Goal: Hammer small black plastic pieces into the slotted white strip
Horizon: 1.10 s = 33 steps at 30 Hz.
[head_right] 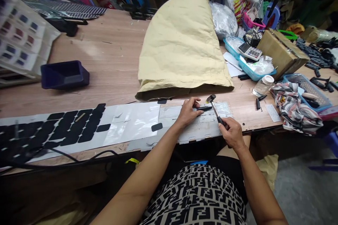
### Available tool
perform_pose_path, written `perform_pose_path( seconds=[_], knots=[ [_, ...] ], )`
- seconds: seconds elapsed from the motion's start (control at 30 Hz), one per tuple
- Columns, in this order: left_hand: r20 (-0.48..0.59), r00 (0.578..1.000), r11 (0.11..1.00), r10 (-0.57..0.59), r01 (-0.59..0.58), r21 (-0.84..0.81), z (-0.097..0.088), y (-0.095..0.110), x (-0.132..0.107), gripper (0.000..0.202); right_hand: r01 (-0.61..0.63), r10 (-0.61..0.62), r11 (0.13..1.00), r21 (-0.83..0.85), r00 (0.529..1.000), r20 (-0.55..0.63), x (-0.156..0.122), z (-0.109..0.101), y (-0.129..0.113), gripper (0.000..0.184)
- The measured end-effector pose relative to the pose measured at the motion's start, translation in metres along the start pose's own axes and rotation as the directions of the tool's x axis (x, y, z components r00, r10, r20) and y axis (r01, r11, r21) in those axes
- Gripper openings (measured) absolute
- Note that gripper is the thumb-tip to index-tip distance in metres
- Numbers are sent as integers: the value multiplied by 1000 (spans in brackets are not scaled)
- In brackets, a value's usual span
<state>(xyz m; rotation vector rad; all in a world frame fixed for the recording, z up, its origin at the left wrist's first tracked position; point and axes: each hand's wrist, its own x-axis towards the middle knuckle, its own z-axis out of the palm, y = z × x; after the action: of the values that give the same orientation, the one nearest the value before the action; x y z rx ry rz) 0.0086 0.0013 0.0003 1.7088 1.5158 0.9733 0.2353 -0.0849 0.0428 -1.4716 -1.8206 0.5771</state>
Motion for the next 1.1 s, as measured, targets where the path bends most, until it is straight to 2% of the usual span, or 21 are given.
perform_pose_path(
  seconds=[0.13, 0.23, 0.3, 0.37, 0.43, 0.47, 0.6, 0.7, 0.77, 0.8, 0.9, 0.97, 1.1],
  knots=[
    [43, 999, 999, 19, -21, 46, -4, 4, 0, 31, -100, 100, 995, 11, 988, -118, 12, -5, 28, 24],
    [183, 981, 996, 67, -77, 48, -15, 9, -8, 17, -170, 177, 984, 58, 970, -169, 17, -3, 43, 27],
    [325, 935, 989, 142, -147, -7, -25, 11, -20, 16, -178, 188, 982, 68, 966, -176, 17, -1, 46, 28],
    [466, 850, 968, 247, -240, -75, -35, 14, -37, 17, -168, 175, 984, 54, 970, -169, 17, 0, 46, 27],
    [558, 769, 946, 310, -307, -103, -41, 15, -54, 20, -166, 171, 985, 43, 971, -168, 17, 0, 45, 26],
    [582, 749, 941, 317, -325, -94, -42, 16, -63, 23, -169, 174, 985, 39, 970, -170, 16, 0, 45, 26],
    [587, 757, 930, 287, -368, 19, -40, 19, -89, 35, -178, 182, 983, 38, 967, -180, 17, 1, 44, 26],
    [603, 747, 923, 279, -381, 45, -41, 22, -92, 43, -176, 181, 984, 40, 967, -180, 17, 1, 44, 26],
    [601, 749, 935, 278, -355, 10, -43, 24, -80, 34, -182, 186, 983, 39, 966, -180, 17, 1, 44, 26],
    [575, 772, 944, 270, -329, -3, -42, 25, -69, 25, -185, 189, 982, 38, 965, -182, 17, 1, 43, 26],
    [382, 905, 973, 187, -224, 52, -32, 26, -21, 15, -189, 194, 981, 44, 963, -189, 16, 2, 42, 27],
    [237, 963, 975, 131, -168, 145, -17, 25, 17, 18, -188, 194, 981, 50, 961, -195, 16, 3, 42, 28],
    [99, 995, 948, 0, -32, 316, 17, 27, 82, 23, -180, 183, 983, 37, 963, -198, 16, 4, 41, 26]
  ],
)
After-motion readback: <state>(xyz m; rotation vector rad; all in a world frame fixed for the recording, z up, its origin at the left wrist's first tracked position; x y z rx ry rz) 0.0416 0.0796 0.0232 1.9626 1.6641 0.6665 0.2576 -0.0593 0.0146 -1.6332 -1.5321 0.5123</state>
